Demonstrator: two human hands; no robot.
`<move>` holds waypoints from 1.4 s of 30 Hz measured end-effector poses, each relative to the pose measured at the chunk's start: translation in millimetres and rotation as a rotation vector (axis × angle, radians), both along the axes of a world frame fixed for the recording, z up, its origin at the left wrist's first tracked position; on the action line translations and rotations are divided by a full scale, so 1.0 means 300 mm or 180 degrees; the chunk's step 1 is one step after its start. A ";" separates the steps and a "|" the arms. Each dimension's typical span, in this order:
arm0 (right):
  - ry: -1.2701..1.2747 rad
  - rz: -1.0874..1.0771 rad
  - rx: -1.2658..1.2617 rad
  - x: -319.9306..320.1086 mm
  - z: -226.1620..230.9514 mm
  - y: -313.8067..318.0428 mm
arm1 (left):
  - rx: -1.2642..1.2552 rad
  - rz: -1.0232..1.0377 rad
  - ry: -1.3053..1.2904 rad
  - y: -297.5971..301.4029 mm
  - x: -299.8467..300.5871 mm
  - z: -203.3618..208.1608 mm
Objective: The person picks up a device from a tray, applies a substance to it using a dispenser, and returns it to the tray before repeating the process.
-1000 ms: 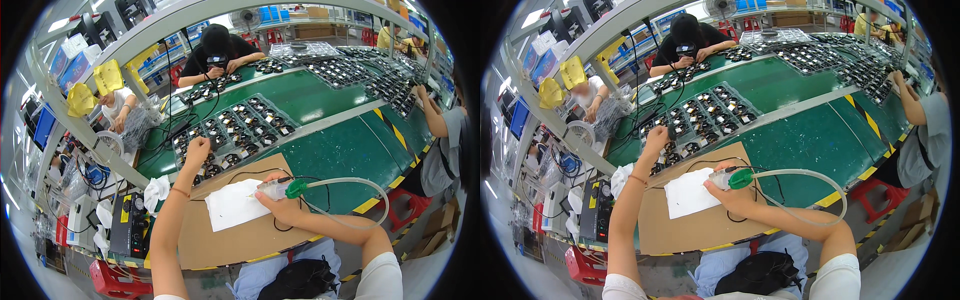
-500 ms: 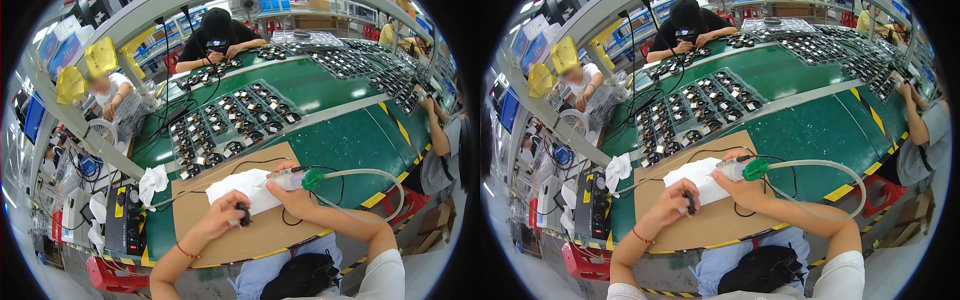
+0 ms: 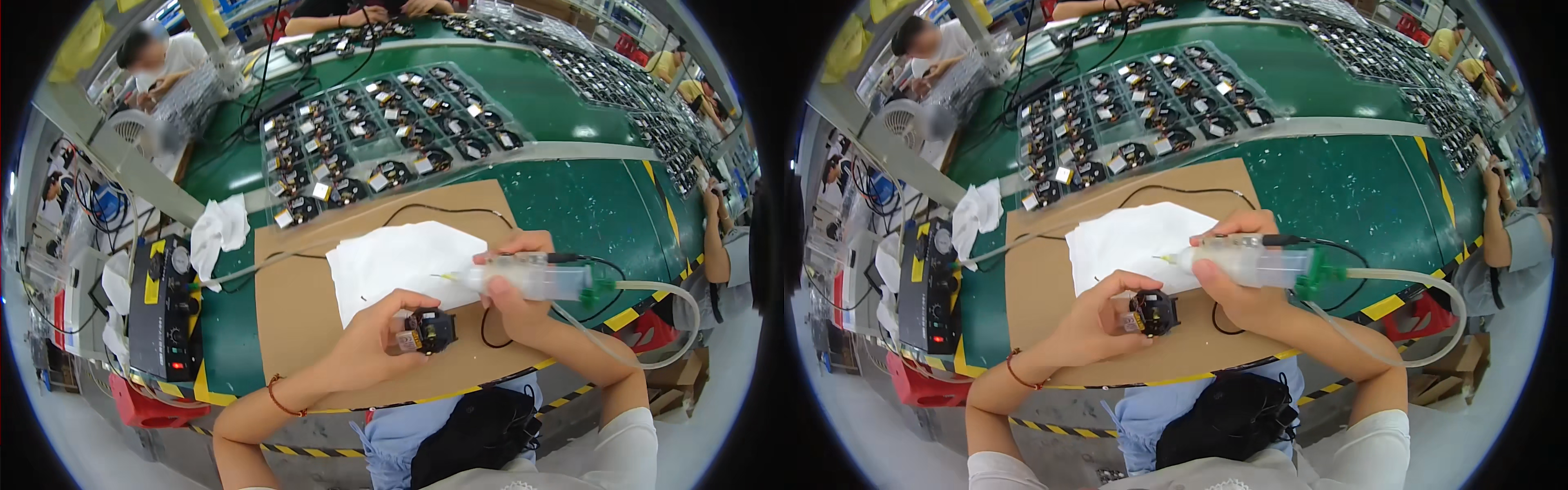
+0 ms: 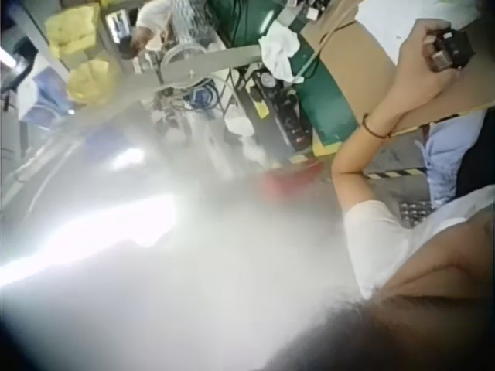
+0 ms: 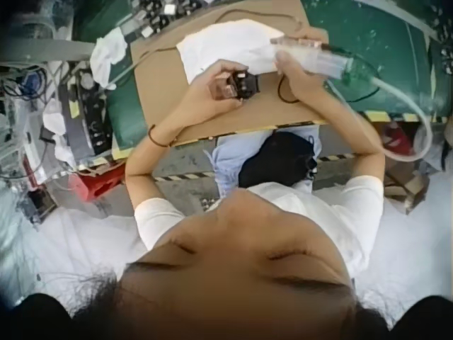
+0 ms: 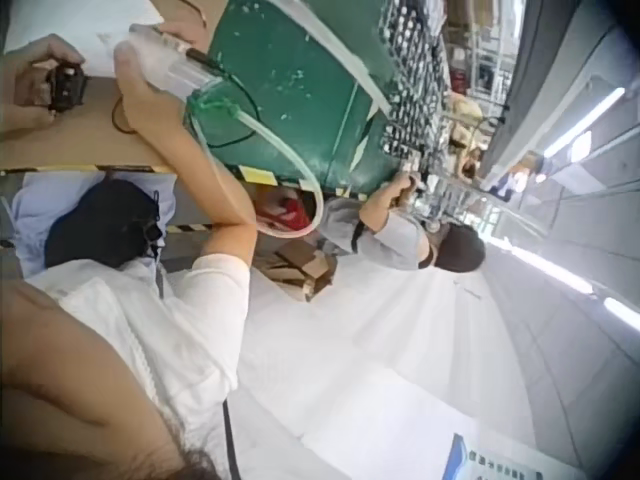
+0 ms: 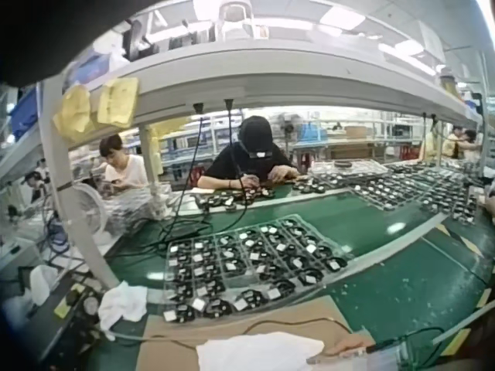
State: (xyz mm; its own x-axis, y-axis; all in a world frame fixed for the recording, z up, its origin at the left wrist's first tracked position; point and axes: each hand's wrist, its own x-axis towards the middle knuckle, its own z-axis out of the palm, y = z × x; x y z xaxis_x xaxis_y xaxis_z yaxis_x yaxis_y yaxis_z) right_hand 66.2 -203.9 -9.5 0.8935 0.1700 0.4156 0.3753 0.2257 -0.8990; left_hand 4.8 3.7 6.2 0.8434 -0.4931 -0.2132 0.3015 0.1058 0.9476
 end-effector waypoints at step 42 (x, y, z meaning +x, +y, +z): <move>-0.3201 0.0743 -0.0854 -0.066 -0.006 0.043 | 0.1893 0.0922 -0.1789 -0.057 -0.055 -0.040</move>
